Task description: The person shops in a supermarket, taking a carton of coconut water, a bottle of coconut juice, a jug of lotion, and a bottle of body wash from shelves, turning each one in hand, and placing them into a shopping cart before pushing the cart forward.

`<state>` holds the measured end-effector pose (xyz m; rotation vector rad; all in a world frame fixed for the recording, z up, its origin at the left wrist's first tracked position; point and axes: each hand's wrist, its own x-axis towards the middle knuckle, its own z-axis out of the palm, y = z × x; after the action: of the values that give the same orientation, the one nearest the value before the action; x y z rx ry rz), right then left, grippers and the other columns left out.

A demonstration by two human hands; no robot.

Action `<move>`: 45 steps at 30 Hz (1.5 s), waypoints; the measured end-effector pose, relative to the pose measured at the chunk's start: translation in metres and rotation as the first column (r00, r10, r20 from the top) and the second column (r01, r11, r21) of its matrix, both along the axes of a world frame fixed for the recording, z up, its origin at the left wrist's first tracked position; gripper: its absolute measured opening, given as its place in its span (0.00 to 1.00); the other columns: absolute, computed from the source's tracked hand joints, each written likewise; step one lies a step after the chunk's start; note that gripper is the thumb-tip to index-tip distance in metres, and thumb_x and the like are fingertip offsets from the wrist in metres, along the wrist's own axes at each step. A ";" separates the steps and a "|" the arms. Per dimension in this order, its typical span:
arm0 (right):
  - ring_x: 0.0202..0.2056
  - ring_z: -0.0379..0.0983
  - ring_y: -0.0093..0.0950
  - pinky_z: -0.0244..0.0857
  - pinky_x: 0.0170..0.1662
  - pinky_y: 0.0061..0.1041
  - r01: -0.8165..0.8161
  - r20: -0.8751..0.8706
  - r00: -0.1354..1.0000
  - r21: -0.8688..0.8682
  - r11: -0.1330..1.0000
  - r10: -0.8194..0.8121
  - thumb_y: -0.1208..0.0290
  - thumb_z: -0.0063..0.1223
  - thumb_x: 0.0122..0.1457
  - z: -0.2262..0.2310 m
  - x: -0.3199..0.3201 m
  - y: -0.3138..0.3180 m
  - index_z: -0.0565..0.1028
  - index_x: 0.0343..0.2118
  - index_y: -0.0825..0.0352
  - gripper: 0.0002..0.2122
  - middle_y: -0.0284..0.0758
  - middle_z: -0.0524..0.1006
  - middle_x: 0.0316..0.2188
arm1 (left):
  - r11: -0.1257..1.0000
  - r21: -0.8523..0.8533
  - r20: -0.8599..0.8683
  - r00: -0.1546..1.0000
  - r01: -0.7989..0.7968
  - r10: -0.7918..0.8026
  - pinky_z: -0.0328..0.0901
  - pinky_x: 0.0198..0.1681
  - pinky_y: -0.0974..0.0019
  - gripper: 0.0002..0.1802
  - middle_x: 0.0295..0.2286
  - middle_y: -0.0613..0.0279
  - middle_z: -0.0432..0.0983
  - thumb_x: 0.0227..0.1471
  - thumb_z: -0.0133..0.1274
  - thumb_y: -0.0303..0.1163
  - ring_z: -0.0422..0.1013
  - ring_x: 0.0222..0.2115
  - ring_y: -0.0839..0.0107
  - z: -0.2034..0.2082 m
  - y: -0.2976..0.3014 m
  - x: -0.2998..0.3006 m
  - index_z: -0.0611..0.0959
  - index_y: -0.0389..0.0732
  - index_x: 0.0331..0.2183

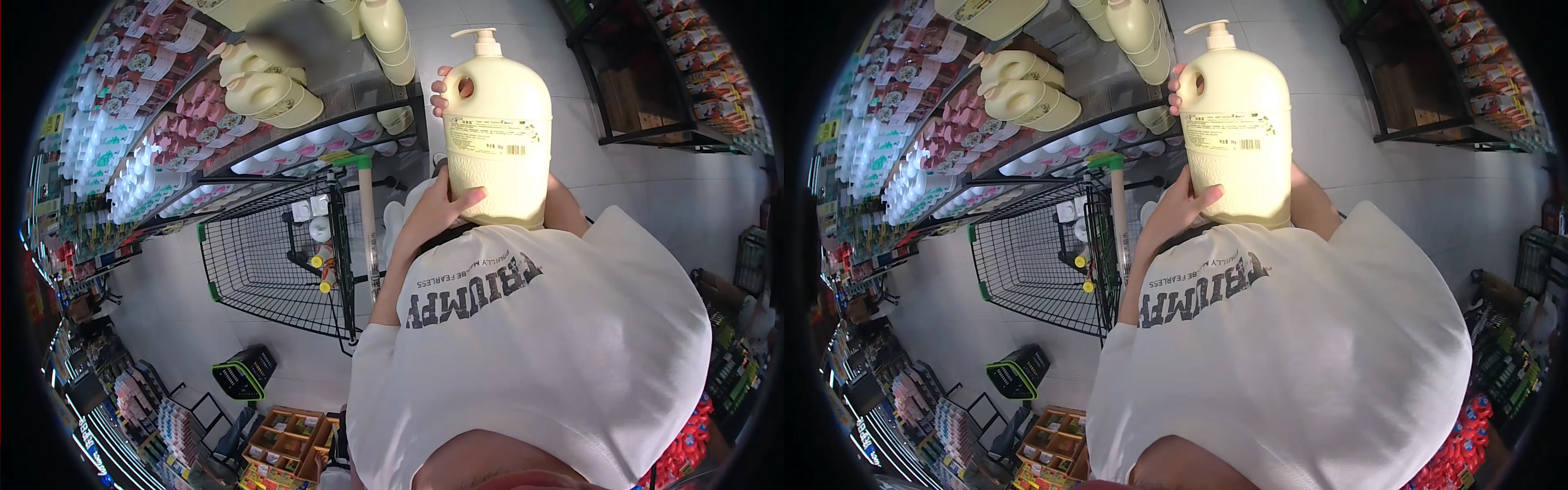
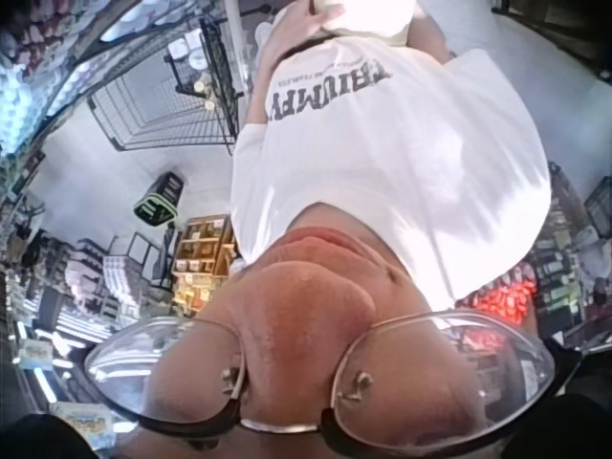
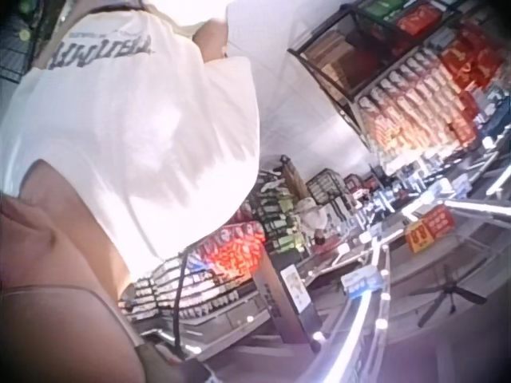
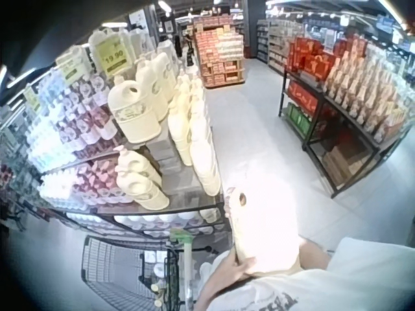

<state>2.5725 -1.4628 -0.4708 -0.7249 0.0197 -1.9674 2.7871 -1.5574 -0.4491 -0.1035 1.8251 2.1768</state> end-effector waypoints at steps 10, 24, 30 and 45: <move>0.47 0.67 0.37 0.65 0.58 0.40 -0.027 -0.007 1.000 0.020 0.999 0.027 0.45 0.58 0.58 -0.005 -0.018 0.000 0.66 0.56 0.72 0.35 0.42 0.68 0.46 | 0.999 0.023 0.002 0.999 0.038 -0.038 0.64 0.56 0.63 0.42 0.53 0.44 0.72 0.56 0.61 0.44 0.71 0.52 0.62 0.011 -0.005 -0.011 0.63 0.29 0.61; 0.36 0.69 0.26 0.70 0.47 0.29 0.059 -0.188 0.982 0.348 0.936 0.008 0.65 0.55 0.64 0.039 -0.039 0.004 0.68 0.55 0.67 0.20 0.32 0.69 0.35 | 0.979 0.146 -0.224 0.969 0.141 -0.106 0.57 0.64 0.61 0.59 0.62 0.54 0.60 0.39 0.72 0.21 0.63 0.59 0.70 0.001 -0.013 -0.026 0.55 0.34 0.66; 0.30 0.74 0.25 0.75 0.40 0.28 0.450 -0.568 0.741 0.024 0.893 -0.358 0.56 0.53 0.67 0.078 -0.075 0.014 0.57 0.67 0.70 0.32 0.36 0.75 0.48 | 0.989 -0.120 -0.205 0.977 -0.090 0.065 0.58 0.62 0.60 0.76 0.51 0.47 0.77 0.27 0.80 0.41 0.72 0.54 0.62 0.054 -0.031 -0.024 0.48 0.44 0.70; 0.49 0.76 0.30 0.70 0.57 0.29 0.676 -0.311 0.722 0.511 0.531 -0.618 0.56 0.51 0.67 0.111 0.026 0.045 0.59 0.66 0.72 0.32 0.46 0.69 0.60 | 0.999 -0.038 -0.526 0.850 -0.035 0.010 0.73 0.39 0.65 0.61 0.33 0.56 0.83 0.47 0.70 0.34 0.80 0.30 0.68 0.134 -0.031 -0.060 0.46 0.42 0.70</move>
<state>2.5983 -1.4175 -0.3593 -0.3869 1.0866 -2.4208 2.7266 -1.5886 -0.3156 0.5201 2.1543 2.3383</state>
